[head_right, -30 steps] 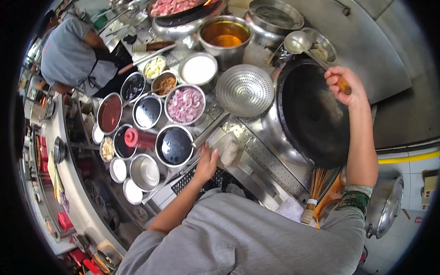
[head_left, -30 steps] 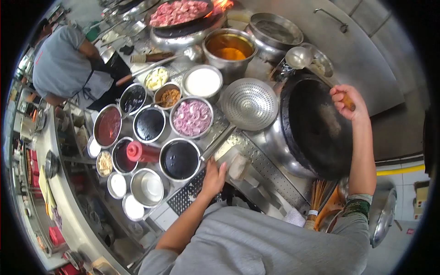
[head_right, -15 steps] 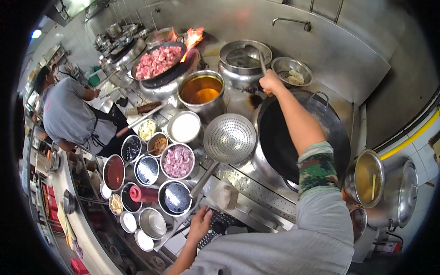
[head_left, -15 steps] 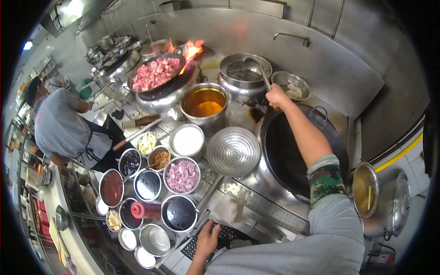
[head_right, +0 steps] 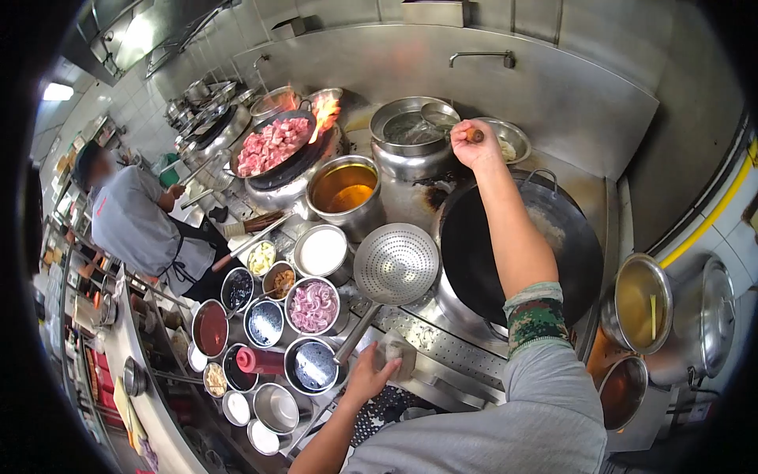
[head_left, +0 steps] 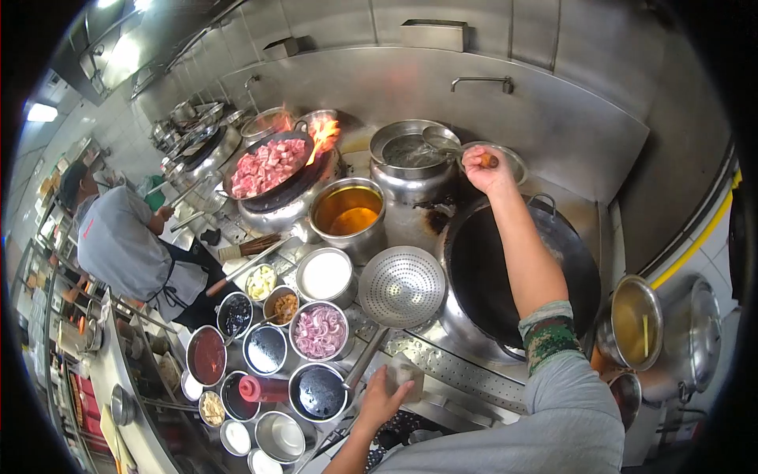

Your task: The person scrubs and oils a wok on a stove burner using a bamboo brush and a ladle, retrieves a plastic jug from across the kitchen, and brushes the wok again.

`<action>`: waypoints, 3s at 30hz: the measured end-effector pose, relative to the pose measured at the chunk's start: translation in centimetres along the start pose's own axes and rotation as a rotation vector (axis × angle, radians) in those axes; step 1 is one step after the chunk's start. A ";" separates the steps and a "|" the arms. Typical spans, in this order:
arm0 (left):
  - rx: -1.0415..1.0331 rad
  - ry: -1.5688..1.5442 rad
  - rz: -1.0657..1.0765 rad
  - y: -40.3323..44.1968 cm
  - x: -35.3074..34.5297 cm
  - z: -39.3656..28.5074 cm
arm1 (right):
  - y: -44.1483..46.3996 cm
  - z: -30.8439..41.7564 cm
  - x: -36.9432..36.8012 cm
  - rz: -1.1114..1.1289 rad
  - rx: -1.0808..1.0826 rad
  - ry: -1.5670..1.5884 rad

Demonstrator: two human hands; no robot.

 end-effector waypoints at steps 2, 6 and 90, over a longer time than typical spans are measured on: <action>-0.026 0.072 0.057 1.4 -1.3 0.2 | -3.1 1.9 -0.6 -0.016 0.079 -0.008; 0.001 0.168 0.094 2.3 -2.8 -0.5 | -8.3 8.1 1.2 -0.141 0.184 -0.106; -0.917 0.309 0.061 -2.7 -14.6 -24.4 | -95.1 -31.4 45.4 -1.303 -0.675 -1.018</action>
Point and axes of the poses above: each hand's wrist, its own y-axis towards the middle knuckle, its own x-axis out of the back of the hand, z = x × y, the point moved 6 cm from there along y, towards the middle knuckle, and after that the axes turned 9 degrees about -y, right-handed, at the moved point
